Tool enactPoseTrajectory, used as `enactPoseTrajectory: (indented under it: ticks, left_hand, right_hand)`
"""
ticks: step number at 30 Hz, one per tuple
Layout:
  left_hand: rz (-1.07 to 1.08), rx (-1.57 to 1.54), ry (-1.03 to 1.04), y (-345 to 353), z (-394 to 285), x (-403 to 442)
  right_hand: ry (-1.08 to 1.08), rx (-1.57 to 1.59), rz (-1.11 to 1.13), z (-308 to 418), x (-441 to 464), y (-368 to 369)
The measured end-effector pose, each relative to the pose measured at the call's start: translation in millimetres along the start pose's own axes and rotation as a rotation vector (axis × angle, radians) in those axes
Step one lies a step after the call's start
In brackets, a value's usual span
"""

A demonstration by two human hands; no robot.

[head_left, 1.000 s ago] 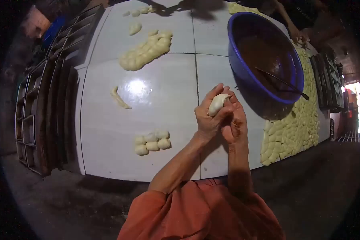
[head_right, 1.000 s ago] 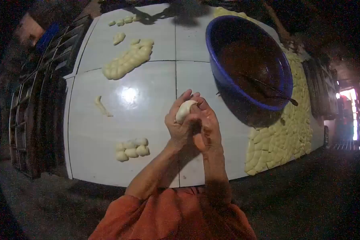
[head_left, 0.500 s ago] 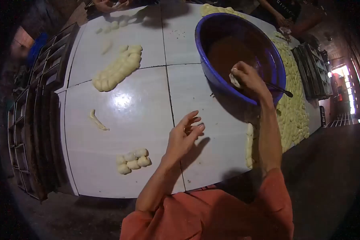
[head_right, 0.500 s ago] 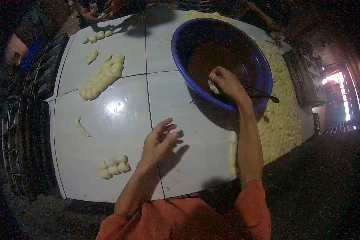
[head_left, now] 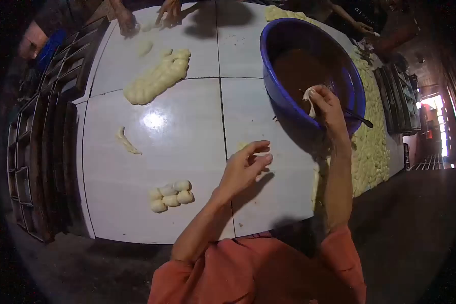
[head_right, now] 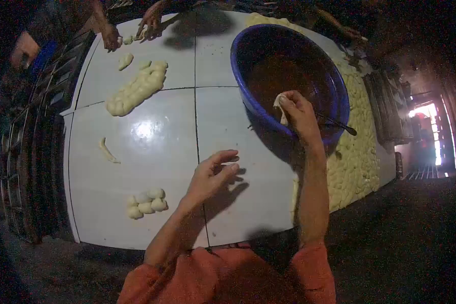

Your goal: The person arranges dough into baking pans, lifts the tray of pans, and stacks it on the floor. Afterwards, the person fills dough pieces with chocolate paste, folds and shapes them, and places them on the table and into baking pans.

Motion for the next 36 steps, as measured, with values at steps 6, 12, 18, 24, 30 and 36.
enactPoseTrajectory:
  ticks: [6, 12, 18, 24, 30, 36]
  left_hand:
    - [0.067, -0.198, 0.017, 17.4, -11.4, 17.7]
    - [-0.022, -0.700, -0.019, 0.0, -18.2, -0.8]
    - [-0.383, -0.538, 0.091, -79.5, -4.0, -33.2]
    - [-0.399, -0.276, 0.219, -99.9, -0.9, -56.0]
    - [-0.414, -0.137, 0.167, -119.7, -21.6, -66.9]
    - [-0.360, -0.317, 0.010, -138.4, -27.3, -71.8]
  right_hand:
    - [-0.055, 0.662, 0.043, 13.3, -42.9, 40.0]
    - [0.060, 0.848, 0.087, -8.8, -80.5, 117.3]
    - [-0.014, 0.390, 0.171, -14.5, -116.2, 181.6]
    - [-0.542, -0.248, -0.077, -35.8, -125.7, 238.0]
    - [-0.174, 0.149, 0.050, -32.1, -125.5, 255.1]
    - [-0.226, 0.103, 0.331, -15.8, -138.5, 243.7]
Point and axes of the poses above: each hand's wrist, its own x-axis towards the middle knuckle, its own y-axis out of the palm, z = x × y, the point moved 2 cm from there along x, towards the middle knuckle, and after that the axes turned 4 degrees about y, right-handed, at the moved point
